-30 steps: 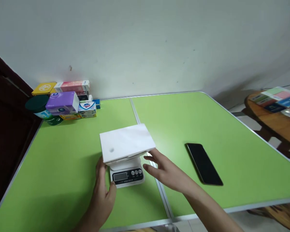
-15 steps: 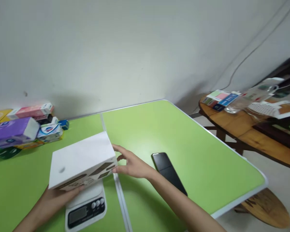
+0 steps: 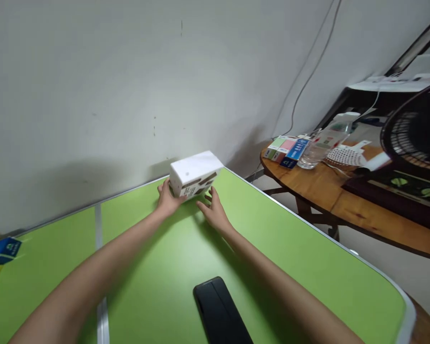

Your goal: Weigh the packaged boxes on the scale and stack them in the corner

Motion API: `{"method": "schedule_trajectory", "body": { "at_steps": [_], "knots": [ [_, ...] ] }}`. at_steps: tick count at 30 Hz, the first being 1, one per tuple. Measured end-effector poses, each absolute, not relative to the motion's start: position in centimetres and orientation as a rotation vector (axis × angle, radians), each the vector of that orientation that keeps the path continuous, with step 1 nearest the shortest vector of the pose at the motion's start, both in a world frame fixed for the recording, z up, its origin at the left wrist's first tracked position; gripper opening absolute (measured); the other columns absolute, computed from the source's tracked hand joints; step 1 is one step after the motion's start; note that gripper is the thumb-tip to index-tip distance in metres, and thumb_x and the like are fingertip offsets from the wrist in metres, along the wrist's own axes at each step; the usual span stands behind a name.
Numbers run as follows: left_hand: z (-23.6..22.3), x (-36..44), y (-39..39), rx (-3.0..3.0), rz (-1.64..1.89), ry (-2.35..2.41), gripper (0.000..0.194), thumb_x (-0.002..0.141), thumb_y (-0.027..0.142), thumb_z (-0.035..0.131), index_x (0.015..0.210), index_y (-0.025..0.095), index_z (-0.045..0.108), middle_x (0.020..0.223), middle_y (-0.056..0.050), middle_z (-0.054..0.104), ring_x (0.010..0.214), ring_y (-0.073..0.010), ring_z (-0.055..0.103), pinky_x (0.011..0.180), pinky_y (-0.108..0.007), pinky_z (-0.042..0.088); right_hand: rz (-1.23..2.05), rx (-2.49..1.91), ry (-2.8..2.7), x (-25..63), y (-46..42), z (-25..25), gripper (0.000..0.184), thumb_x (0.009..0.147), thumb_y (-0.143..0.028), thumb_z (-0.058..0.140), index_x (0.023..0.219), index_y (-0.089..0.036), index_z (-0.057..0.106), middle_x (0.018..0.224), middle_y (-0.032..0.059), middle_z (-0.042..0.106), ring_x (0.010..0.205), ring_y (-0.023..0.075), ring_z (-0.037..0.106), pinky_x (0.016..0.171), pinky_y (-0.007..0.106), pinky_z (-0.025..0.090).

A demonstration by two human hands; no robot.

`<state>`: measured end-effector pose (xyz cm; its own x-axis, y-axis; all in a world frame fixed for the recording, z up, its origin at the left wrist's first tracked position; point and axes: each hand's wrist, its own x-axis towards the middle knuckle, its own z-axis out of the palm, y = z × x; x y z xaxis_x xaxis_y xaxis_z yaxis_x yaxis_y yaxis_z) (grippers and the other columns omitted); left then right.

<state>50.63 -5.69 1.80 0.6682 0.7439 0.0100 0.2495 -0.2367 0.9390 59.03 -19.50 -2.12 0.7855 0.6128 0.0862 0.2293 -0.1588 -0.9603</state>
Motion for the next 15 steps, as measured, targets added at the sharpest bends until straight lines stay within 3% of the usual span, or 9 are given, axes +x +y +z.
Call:
{"method": "schedule_trajectory", "body": {
  "at_steps": [3, 7, 9, 12, 15],
  "knots": [
    [1.2, 56.2, -4.2, 1.778, 0.62, 0.832, 0.087, 0.055, 0.007, 0.082, 0.131, 0.017, 0.041, 0.13, -0.015, 0.038, 0.122, -0.0314, 0.05, 0.109, -0.042, 0.038, 0.281, -1.786, -0.733, 62.8, -16.6, -2.9, 0.093, 0.075, -0.035, 0.06, 0.15, -0.013, 0.01, 0.156, 0.0202, 0.018, 0.14, 0.0359, 0.03, 0.108, 0.054, 0.037],
    [0.0, 61.3, -2.5, 1.747, 0.688, 0.868, 0.088, 0.055, 0.005, 0.08, 0.132, 0.022, 0.041, 0.131, -0.012, 0.039, 0.123, -0.0275, 0.05, 0.109, -0.035, 0.037, 0.179, -1.906, -0.795, 66.6, -13.1, -3.4, 0.096, 0.073, -0.03, 0.063, 0.15, -0.007, 0.01, 0.156, 0.0216, 0.02, 0.145, 0.0326, 0.02, 0.117, 0.05, 0.02],
    [-0.9, 63.0, -1.7, 1.732, 0.73, 0.882, 0.087, 0.059, 0.004, 0.076, 0.134, 0.024, 0.038, 0.133, -0.011, 0.042, 0.127, -0.0267, 0.046, 0.11, -0.036, 0.036, 0.18, -1.989, -0.781, 67.8, -11.9, -3.5, 0.097, 0.074, -0.031, 0.063, 0.149, -0.004, 0.009, 0.156, 0.0228, 0.019, 0.145, 0.0311, 0.019, 0.117, 0.047, 0.021],
    [-2.9, 64.4, -1.0, 1.709, 0.768, 0.893, 0.079, 0.067, 0.0, 0.066, 0.137, 0.017, 0.034, 0.132, -0.015, 0.049, 0.13, -0.0266, 0.044, 0.111, -0.04, 0.033, 0.18, -2.138, -0.783, 68.6, -10.7, -3.9, 0.095, 0.077, -0.037, 0.061, 0.15, -0.004, 0.01, 0.157, 0.0219, 0.016, 0.146, 0.0311, 0.018, 0.116, 0.048, 0.022],
    [-4.6, 64.4, -0.5, 1.692, 0.775, 0.824, 0.065, 0.069, -0.004, 0.056, 0.13, 0.013, 0.044, 0.13, -0.016, 0.056, 0.125, -0.0245, 0.05, 0.109, -0.04, 0.035, 0.143, -2.24, -0.804, 68.8, -10.3, -4.2, 0.094, 0.079, -0.042, 0.058, 0.151, -0.007, 0.009, 0.158, 0.0202, 0.014, 0.145, 0.0317, 0.021, 0.116, 0.051, 0.021]
  ]
}}
